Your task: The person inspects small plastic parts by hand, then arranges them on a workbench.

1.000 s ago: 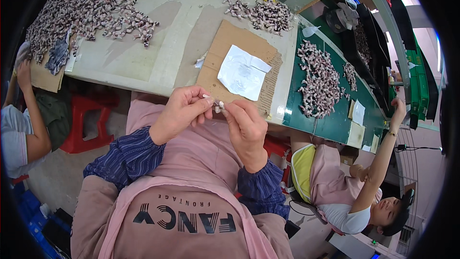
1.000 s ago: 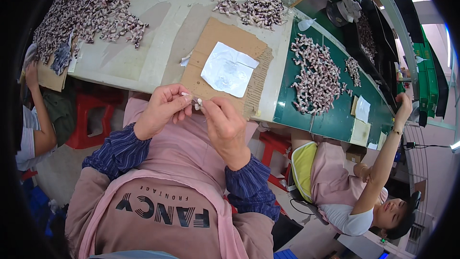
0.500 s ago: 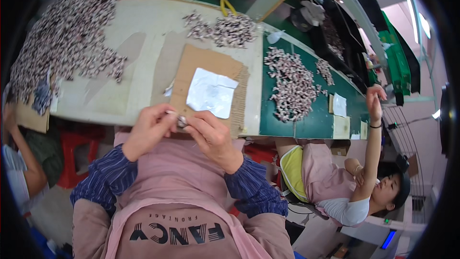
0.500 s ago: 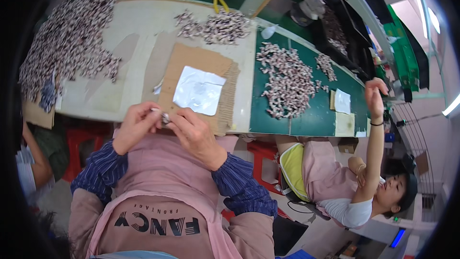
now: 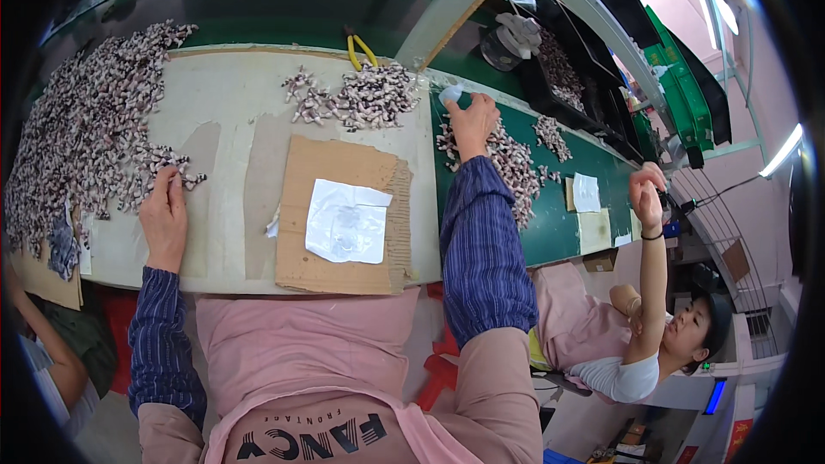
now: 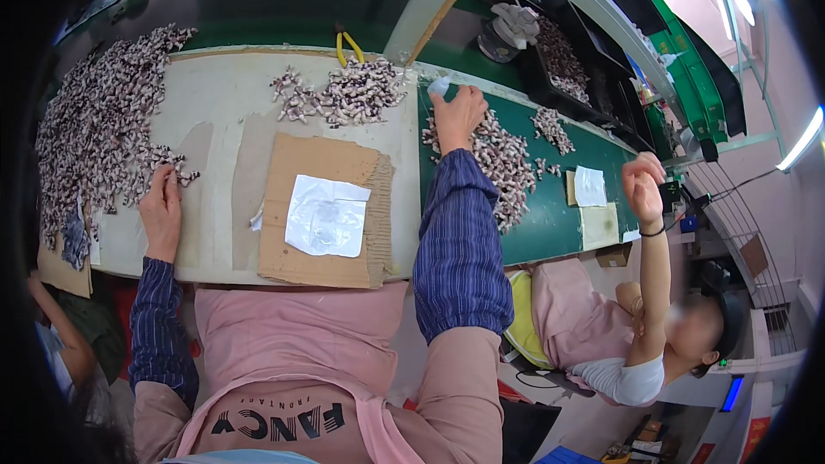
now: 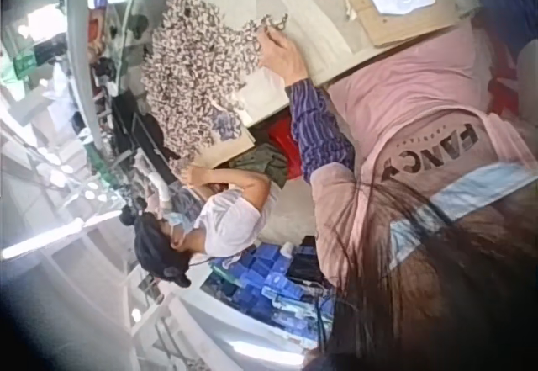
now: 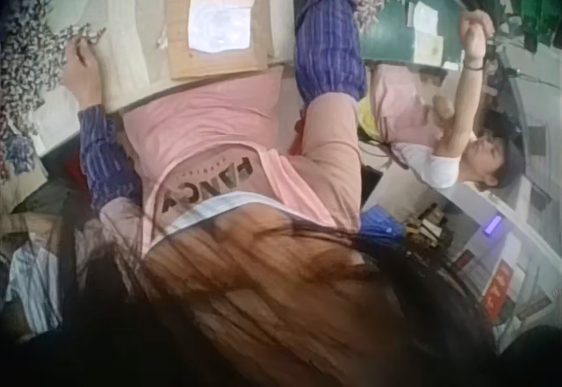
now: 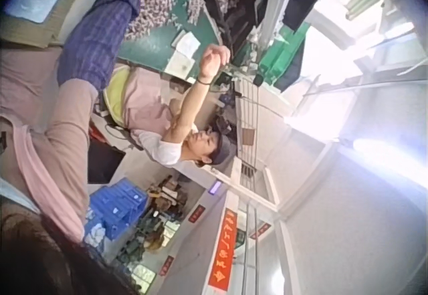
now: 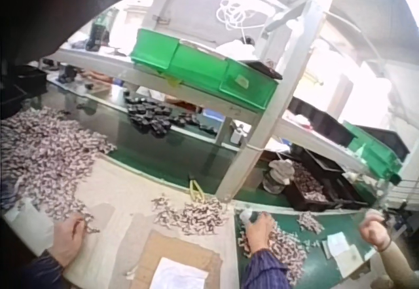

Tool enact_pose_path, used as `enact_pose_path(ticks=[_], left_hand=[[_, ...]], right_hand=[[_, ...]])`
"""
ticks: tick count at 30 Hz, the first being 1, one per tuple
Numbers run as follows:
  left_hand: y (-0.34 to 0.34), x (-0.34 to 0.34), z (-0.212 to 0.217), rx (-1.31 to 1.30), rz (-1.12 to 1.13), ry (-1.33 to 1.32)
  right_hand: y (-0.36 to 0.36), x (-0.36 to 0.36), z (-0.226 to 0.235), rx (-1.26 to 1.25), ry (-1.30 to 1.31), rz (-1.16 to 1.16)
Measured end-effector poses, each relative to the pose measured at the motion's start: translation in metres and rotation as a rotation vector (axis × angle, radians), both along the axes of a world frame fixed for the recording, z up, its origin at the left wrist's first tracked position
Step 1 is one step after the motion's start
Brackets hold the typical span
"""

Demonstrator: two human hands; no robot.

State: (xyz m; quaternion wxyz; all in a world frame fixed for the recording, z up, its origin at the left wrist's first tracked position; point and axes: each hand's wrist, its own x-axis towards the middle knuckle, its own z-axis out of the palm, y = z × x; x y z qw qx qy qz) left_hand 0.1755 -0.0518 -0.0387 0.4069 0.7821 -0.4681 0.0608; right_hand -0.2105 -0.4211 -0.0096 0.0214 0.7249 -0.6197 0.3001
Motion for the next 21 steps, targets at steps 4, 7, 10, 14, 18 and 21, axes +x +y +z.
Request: enact_pose_path(ticks=[4,7,10,14,18,21], left_hand=[[-0.001,-0.010,0.005,0.049,0.010,-0.026],[-0.007,-0.010,0.005,0.085,-0.017,-0.009],[-0.007,-0.010,0.005,0.017,-0.028,0.003],[-0.001,-0.006,0.004,0.050,-0.003,-0.011],[0.000,-0.001,-0.002,0.041,-0.001,0.021],[-0.002,-0.001,-0.005,0.057,-0.015,0.008]], right_hand=[[-0.015,0.004,-0.003,0.052,0.042,-0.018],[-0.020,-0.004,-0.007,-0.125,-0.091,0.002],[0.000,-0.006,0.005,0.001,-0.514,0.356],[0.113,0.002,0.045,0.283,-0.745,0.548],[0.208,-0.018,0.052,0.491,-0.504,0.601],[0.245,-0.032,0.050,0.462,-0.232,0.667]])
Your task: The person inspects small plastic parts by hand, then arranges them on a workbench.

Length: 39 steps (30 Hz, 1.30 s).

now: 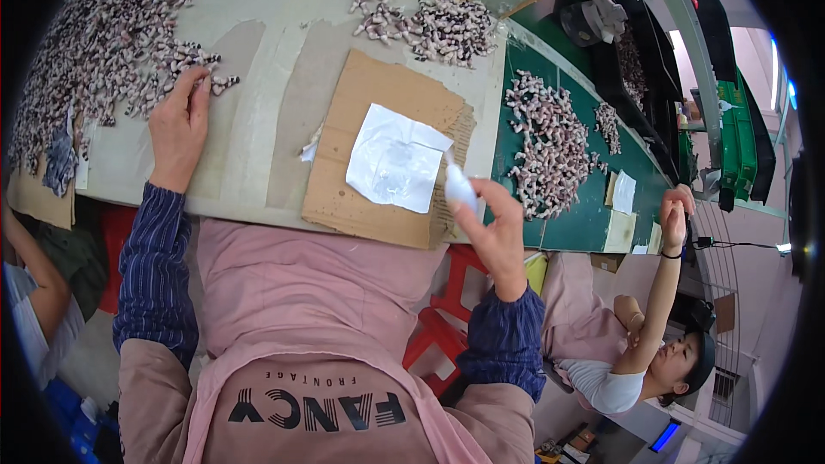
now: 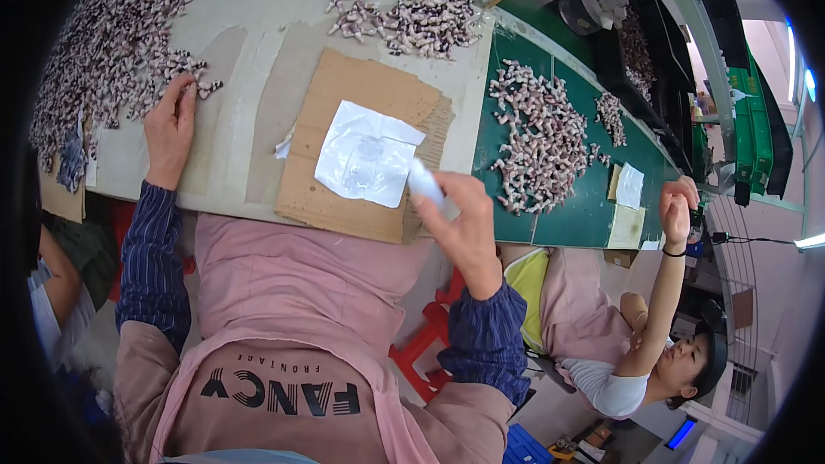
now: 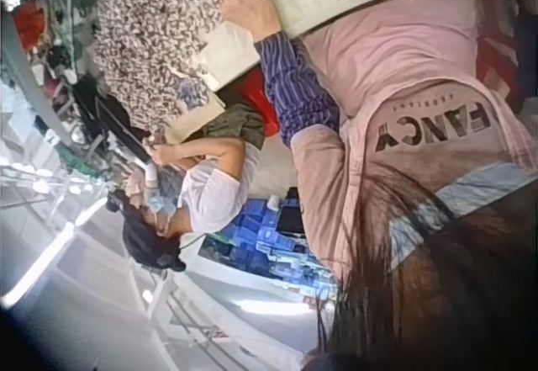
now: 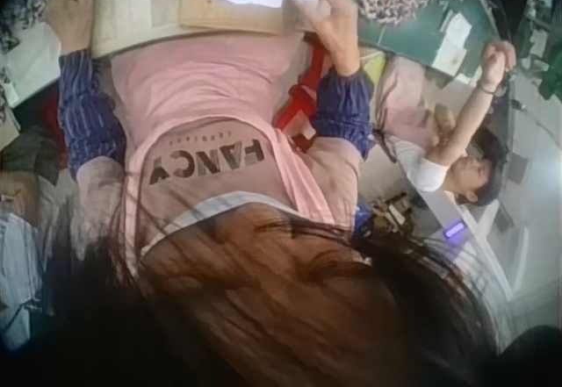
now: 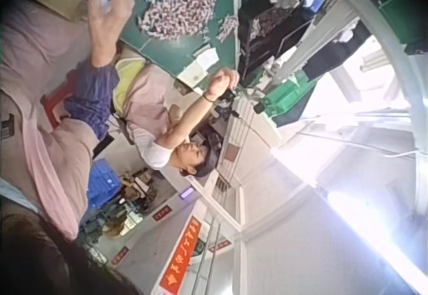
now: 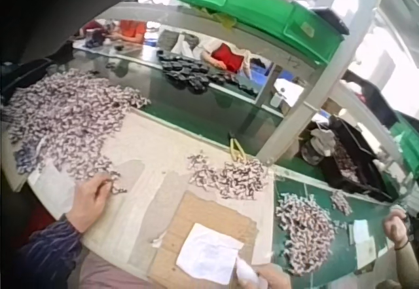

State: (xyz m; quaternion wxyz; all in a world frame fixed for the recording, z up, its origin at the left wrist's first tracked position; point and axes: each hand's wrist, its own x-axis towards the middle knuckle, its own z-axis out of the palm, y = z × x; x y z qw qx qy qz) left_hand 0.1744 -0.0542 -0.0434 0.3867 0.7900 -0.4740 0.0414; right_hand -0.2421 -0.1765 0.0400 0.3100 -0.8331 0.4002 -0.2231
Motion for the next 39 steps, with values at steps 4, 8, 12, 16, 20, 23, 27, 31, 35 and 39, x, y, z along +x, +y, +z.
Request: enact_pose_path(ticks=[4,8,12,16,20,23,27,31,35,39], left_hand=[[-0.001,0.000,-0.003,-0.025,-0.006,-0.019],[0.000,-0.001,-0.002,-0.038,-0.010,-0.018],[0.001,-0.002,0.000,-0.032,-0.004,-0.023],[0.002,-0.002,0.000,-0.031,-0.010,-0.010],[0.002,-0.002,0.000,-0.026,-0.006,-0.003],[0.002,-0.003,0.000,-0.040,-0.010,-0.001],[0.002,-0.002,-0.001,-0.053,-0.014,-0.013],[0.001,-0.002,-0.001,-0.020,-0.003,-0.005],[-0.005,-0.003,0.001,-0.079,-0.032,-0.002],[0.000,-0.002,0.003,-0.048,-0.028,-0.079]], right_hand=[[0.016,0.005,0.009,-0.066,0.146,0.194],[0.019,0.012,0.007,-0.063,0.162,0.270],[0.020,0.018,0.006,-0.064,0.209,0.315],[0.020,0.017,0.003,-0.095,0.191,0.331],[0.020,0.017,0.006,-0.088,0.218,0.341],[0.021,0.017,0.009,-0.098,0.222,0.333],[0.021,0.016,0.008,-0.102,0.226,0.329],[0.020,0.014,0.007,-0.111,0.218,0.337],[0.020,0.009,0.011,-0.128,0.194,0.312],[0.020,-0.008,-0.003,-0.122,0.102,0.234]])
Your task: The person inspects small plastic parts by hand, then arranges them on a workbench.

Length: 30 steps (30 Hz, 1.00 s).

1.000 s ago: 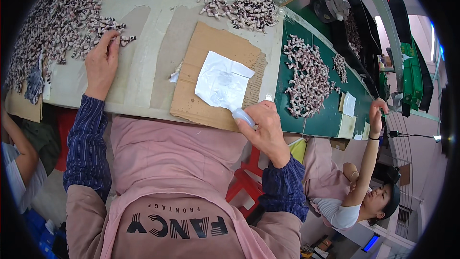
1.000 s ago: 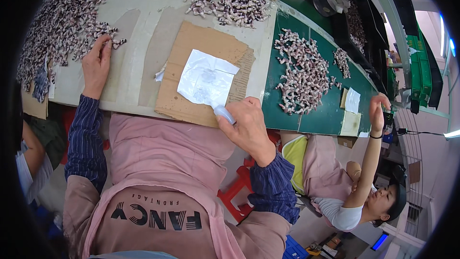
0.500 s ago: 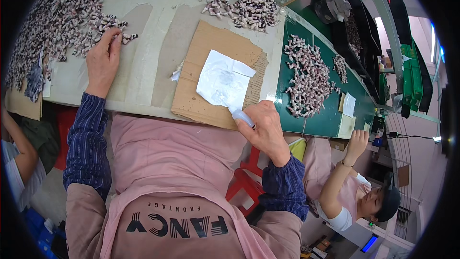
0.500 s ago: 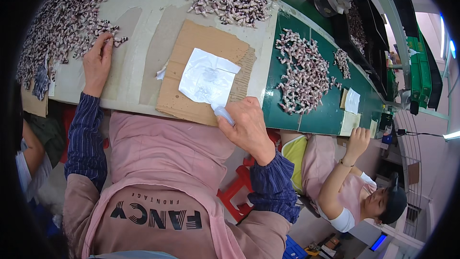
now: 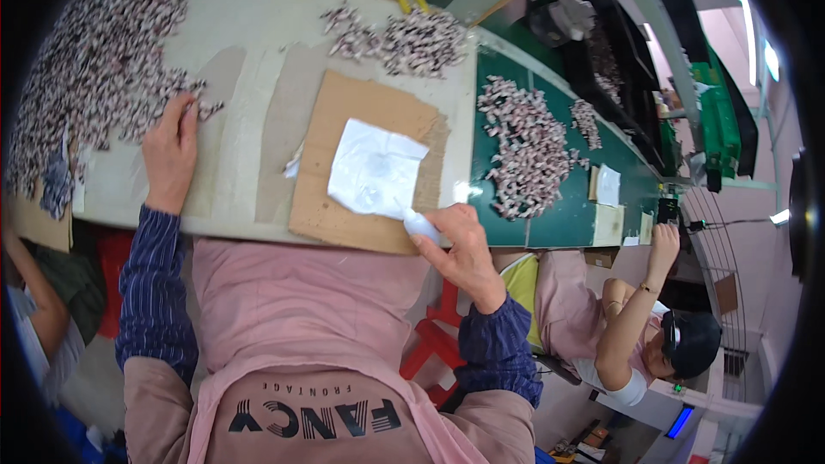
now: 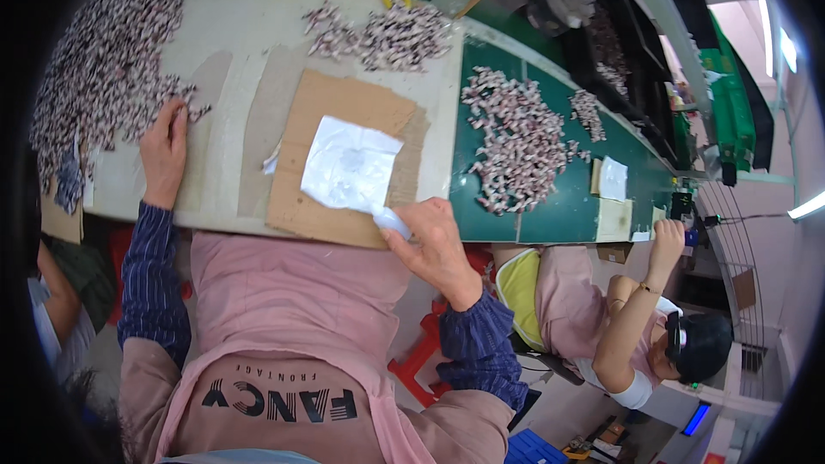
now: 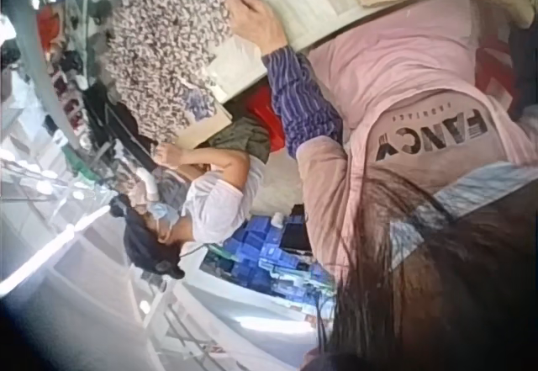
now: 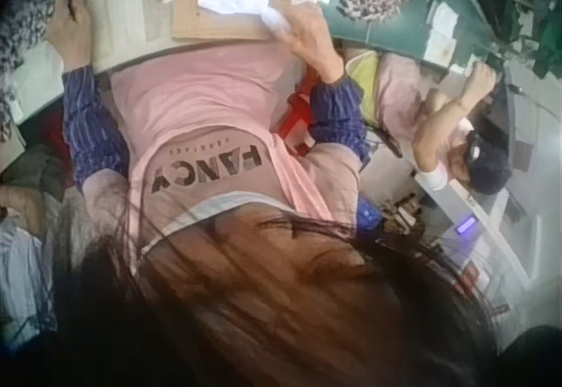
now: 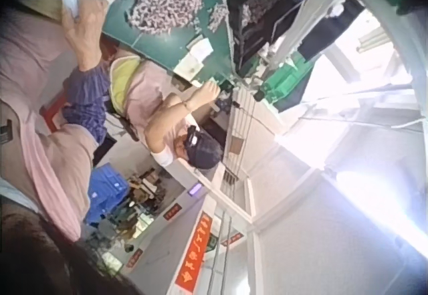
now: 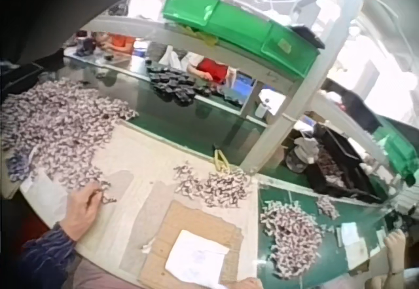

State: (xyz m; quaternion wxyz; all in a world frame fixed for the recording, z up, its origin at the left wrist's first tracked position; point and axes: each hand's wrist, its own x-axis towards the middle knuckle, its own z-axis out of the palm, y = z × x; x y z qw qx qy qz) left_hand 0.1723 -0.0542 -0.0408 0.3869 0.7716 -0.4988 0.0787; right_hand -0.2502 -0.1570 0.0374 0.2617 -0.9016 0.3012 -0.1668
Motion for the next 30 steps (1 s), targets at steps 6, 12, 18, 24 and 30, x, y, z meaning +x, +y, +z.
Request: enact_pose_path(ticks=[6,12,18,24,30], left_hand=[[0.002,-0.004,-0.002,-0.063,-0.034,-0.036],[0.005,-0.007,0.005,-0.002,-0.036,-0.006],[-0.001,-0.011,0.010,-0.019,-0.091,-0.040],[0.002,-0.009,0.013,-0.018,-0.038,-0.036],[-0.002,-0.009,0.009,-0.006,-0.046,-0.010]], right_hand=[[-0.049,-0.006,-0.005,0.056,-0.205,-0.312],[-0.199,0.014,-0.018,-0.069,-0.370,-0.555],[-0.280,0.029,-0.029,-0.153,-0.259,-0.740],[-0.294,0.054,-0.046,-0.135,-0.081,-0.766],[-0.302,0.033,-0.057,-0.383,-0.131,-0.774]])
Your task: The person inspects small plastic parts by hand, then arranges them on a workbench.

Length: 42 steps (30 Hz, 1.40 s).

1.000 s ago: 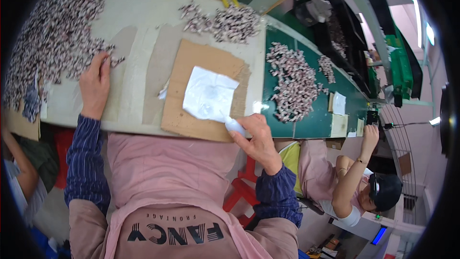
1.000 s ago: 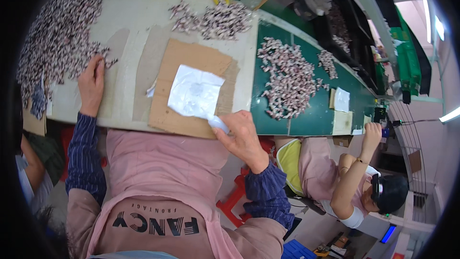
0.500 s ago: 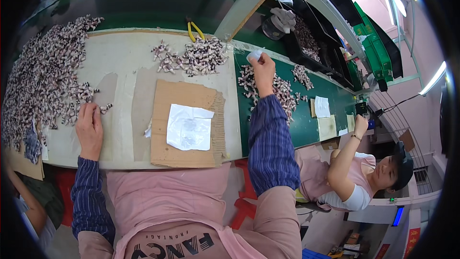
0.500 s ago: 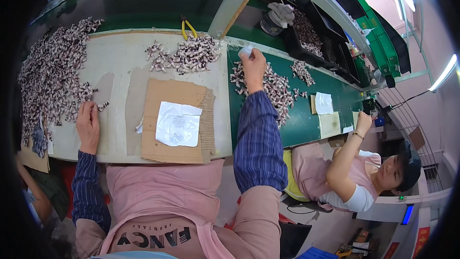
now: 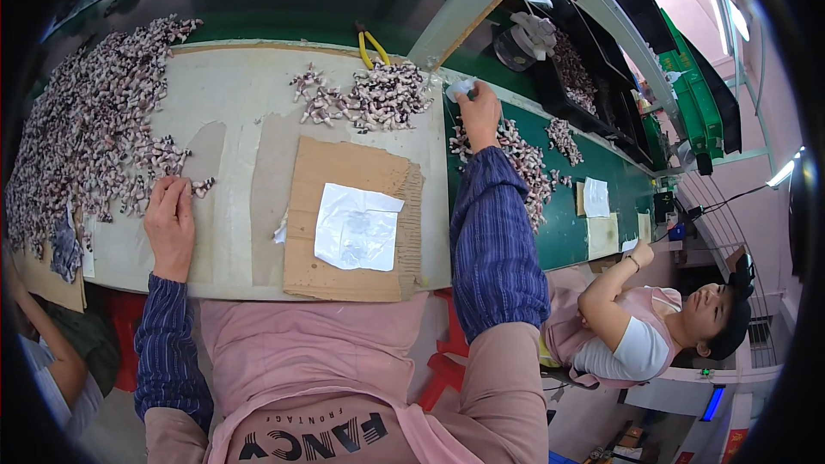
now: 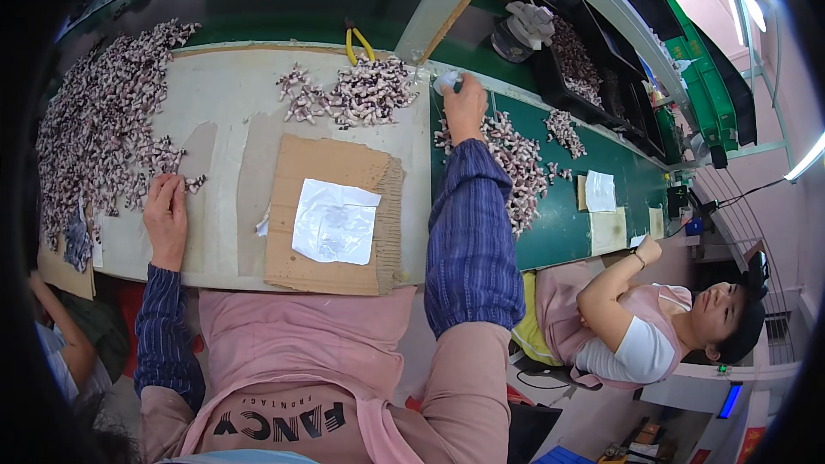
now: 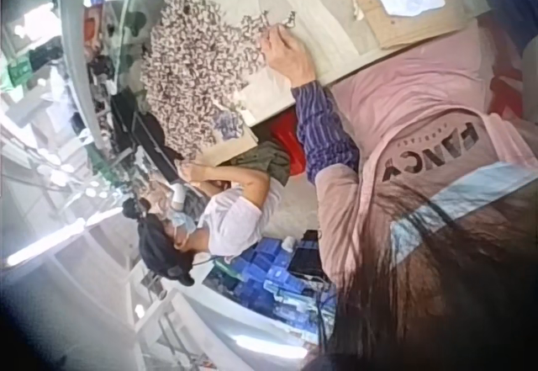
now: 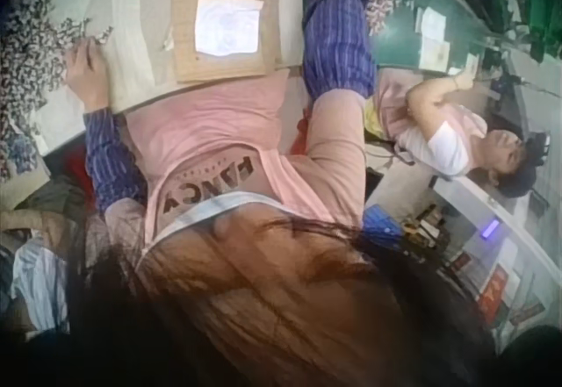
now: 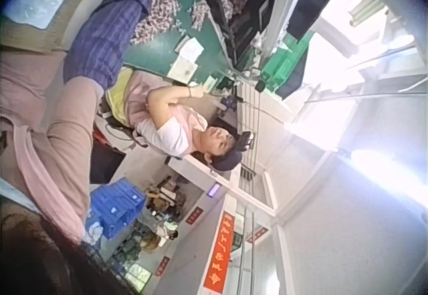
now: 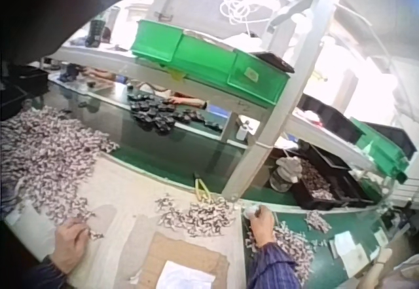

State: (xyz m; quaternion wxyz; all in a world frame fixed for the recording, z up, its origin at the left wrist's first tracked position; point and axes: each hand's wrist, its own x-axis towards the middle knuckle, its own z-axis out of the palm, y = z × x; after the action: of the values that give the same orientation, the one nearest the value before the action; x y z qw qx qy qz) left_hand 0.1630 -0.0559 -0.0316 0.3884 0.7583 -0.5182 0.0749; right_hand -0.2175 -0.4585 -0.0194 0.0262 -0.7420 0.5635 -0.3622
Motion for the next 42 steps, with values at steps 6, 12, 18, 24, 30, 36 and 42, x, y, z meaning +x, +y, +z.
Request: enact_pose_path(ticks=[6,12,18,24,30,36,42], left_hand=[[0.005,0.005,-0.002,-0.031,0.005,-0.038],[0.002,-0.006,0.009,-0.068,0.057,0.040],[-0.050,-0.027,0.048,-0.062,-0.187,0.070],[-0.185,-0.025,0.029,0.048,-0.292,0.043],[-0.231,-0.031,0.002,0.119,-0.475,-0.282],[-0.210,-0.026,0.001,0.165,-0.359,0.203],[-0.172,-0.036,0.018,0.164,-0.415,0.790]], right_hand=[[0.068,0.016,0.007,-0.038,-0.119,0.438],[0.106,0.037,-0.007,-0.156,0.065,0.546],[0.124,0.035,-0.015,0.118,-0.088,0.432],[0.152,0.028,-0.014,0.047,-0.006,0.278],[0.162,0.015,-0.004,0.324,-0.201,0.229],[0.152,0.004,-0.015,0.016,-0.183,0.437],[0.153,0.006,-0.014,0.002,-0.095,0.428]])
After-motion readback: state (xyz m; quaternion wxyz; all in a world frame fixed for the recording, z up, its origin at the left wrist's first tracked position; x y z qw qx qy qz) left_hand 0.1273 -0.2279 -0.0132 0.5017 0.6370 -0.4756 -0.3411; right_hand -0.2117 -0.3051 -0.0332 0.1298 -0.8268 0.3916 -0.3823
